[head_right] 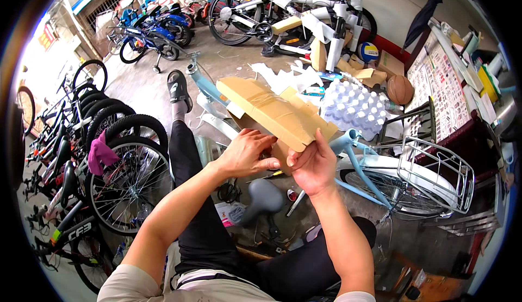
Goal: The person cuts open a cardboard box with scissors, unboxes and unwraps bicycle parts, then cuts and flattens the empty box.
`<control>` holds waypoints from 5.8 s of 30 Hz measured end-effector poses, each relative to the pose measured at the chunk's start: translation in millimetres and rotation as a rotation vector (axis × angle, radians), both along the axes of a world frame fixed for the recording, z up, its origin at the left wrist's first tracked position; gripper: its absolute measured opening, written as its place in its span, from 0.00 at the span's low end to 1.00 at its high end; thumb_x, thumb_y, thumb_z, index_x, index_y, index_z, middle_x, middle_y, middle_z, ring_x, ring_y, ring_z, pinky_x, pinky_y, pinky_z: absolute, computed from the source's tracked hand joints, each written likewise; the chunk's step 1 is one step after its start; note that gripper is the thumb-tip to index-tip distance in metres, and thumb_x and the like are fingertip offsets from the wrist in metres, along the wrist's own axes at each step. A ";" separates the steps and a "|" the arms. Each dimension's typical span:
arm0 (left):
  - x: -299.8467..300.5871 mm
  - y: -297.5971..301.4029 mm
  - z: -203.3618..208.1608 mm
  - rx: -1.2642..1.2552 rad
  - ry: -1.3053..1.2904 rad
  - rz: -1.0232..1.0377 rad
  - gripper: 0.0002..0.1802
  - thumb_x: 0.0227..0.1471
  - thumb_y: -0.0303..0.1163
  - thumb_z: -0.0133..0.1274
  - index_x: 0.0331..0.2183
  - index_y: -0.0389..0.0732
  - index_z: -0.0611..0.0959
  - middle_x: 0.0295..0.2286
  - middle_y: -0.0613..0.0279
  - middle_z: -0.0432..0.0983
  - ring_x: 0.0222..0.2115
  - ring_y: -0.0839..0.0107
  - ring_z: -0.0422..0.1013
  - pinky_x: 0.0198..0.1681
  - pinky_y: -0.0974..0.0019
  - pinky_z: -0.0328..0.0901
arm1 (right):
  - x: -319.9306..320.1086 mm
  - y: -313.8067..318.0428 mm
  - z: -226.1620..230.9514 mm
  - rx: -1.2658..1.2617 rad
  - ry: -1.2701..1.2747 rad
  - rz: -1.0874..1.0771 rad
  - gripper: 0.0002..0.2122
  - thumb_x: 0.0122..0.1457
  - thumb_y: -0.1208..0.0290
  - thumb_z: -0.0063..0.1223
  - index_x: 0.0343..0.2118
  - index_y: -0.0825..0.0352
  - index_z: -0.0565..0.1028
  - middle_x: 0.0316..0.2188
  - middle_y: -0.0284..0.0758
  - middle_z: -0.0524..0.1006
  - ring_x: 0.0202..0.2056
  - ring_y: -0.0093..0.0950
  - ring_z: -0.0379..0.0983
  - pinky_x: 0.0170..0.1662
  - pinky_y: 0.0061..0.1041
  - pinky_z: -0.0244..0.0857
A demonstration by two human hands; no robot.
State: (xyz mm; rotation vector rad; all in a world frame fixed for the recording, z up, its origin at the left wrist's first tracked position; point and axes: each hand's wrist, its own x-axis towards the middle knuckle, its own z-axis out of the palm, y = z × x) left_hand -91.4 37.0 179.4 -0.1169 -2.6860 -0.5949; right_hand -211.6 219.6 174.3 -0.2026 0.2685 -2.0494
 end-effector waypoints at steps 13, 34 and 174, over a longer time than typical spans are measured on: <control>-5.6 12.9 20.2 0.923 0.200 0.225 0.19 0.52 0.23 0.56 0.47 0.28 0.78 0.37 0.53 0.83 0.39 0.70 0.77 0.43 0.63 0.71 | 4.8 16.5 17.0 0.684 1.632 -0.672 0.21 0.58 0.51 0.65 0.32 0.67 0.74 0.20 0.33 0.76 0.21 0.29 0.72 0.26 0.29 0.65; 69.3 -14.1 133.4 0.053 -0.150 0.212 0.26 0.56 0.43 0.60 0.52 0.39 0.78 0.48 0.50 0.78 0.53 0.52 0.72 0.57 0.50 0.65 | -14.0 16.2 7.7 0.611 1.583 -0.634 0.29 0.58 0.80 0.58 0.64 0.68 0.66 0.56 0.48 0.75 0.56 0.44 0.75 0.58 0.33 0.66; 101.8 11.3 -80.1 1.811 0.131 0.379 0.14 0.62 0.24 0.54 0.49 0.34 0.80 0.44 0.61 0.80 0.44 0.70 0.75 0.49 0.61 0.70 | -72.7 77.7 -82.6 0.751 0.578 0.244 0.46 0.51 0.30 0.58 0.62 0.65 0.67 0.56 0.35 0.74 0.55 0.29 0.73 0.56 0.33 0.71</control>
